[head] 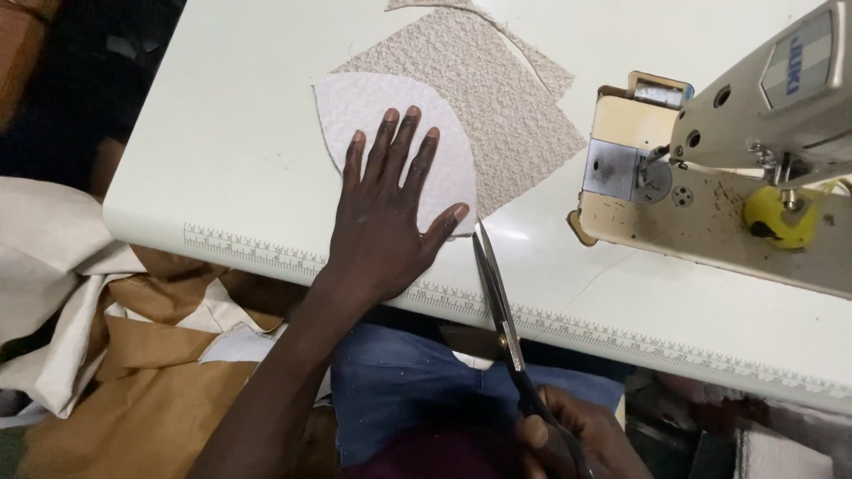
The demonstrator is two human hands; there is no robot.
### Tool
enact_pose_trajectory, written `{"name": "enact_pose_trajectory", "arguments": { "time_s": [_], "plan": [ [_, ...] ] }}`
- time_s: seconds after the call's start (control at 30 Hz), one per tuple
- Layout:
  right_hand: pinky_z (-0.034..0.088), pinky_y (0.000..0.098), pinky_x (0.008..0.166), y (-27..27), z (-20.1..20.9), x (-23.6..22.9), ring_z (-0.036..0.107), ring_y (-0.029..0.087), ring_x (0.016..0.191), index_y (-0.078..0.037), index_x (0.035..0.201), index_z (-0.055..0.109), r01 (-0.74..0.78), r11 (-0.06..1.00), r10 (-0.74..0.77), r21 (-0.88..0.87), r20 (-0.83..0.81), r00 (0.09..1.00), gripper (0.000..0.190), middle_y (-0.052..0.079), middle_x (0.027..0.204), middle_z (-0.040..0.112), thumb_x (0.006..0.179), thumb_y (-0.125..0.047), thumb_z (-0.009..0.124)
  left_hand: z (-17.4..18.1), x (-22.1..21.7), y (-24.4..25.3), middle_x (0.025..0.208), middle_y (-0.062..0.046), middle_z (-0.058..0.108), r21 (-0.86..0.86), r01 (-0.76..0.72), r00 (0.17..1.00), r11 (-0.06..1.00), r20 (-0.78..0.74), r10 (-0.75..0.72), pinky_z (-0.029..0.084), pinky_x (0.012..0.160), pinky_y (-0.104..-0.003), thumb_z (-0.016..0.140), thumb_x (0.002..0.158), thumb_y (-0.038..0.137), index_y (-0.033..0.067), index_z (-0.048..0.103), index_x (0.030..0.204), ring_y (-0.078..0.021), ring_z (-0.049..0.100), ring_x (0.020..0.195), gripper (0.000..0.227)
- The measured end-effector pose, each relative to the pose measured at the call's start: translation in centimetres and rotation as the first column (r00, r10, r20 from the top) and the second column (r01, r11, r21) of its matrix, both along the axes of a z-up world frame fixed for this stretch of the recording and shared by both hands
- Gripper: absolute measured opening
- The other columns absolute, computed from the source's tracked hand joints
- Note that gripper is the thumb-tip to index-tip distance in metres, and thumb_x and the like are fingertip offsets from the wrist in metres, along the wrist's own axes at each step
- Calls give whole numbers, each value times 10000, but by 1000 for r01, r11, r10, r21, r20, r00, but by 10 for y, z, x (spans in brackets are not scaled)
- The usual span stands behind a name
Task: Cutting fabric into specific shapes using scissors and using a template for alignment.
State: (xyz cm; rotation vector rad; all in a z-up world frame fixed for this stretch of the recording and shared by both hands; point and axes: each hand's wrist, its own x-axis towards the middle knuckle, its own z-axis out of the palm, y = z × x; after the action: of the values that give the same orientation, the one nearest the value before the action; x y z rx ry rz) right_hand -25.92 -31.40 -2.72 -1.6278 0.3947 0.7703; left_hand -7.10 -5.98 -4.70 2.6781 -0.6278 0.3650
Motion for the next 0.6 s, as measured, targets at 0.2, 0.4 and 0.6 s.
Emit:
{"name": "enact_pose_trajectory", "arguments": {
  "time_s": [0.2, 0.4, 0.6],
  "plan": [
    [421, 360, 424, 36, 12, 5, 586, 255, 403, -6, 763, 646, 177, 984, -178, -25, -53, 983, 325, 165, 495, 660, 882, -293, 737, 1, -2, -3, 1731, -180, 166, -37, -8, 1000, 999, 7, 9, 64, 1325, -554, 469, 1101, 536, 44, 276, 1648, -347, 120, 1622, 760],
    [459, 392, 383, 54, 16, 9, 593, 337, 374, 26, 817, 630, 371, 928, -359, 32, -185, 915, 252, 241, 532, 591, 914, -173, 749, -1, -2, -3, 1724, -198, 183, -26, -28, 1000, 999, 12, 28, 65, 1317, -553, 430, 1102, 534, 33, 296, 1641, -349, 125, 1616, 747],
    [454, 390, 364, 53, 9, 4, 587, 332, 360, 10, 790, 587, 395, 913, -376, 105, -165, 912, 277, 218, 531, 581, 913, -176, 750, -5, -2, -3, 1732, -179, 170, -32, -33, 999, 999, 20, 33, 70, 1324, -557, 441, 1105, 519, 52, 277, 1649, -345, 123, 1622, 737]
  ]
}}
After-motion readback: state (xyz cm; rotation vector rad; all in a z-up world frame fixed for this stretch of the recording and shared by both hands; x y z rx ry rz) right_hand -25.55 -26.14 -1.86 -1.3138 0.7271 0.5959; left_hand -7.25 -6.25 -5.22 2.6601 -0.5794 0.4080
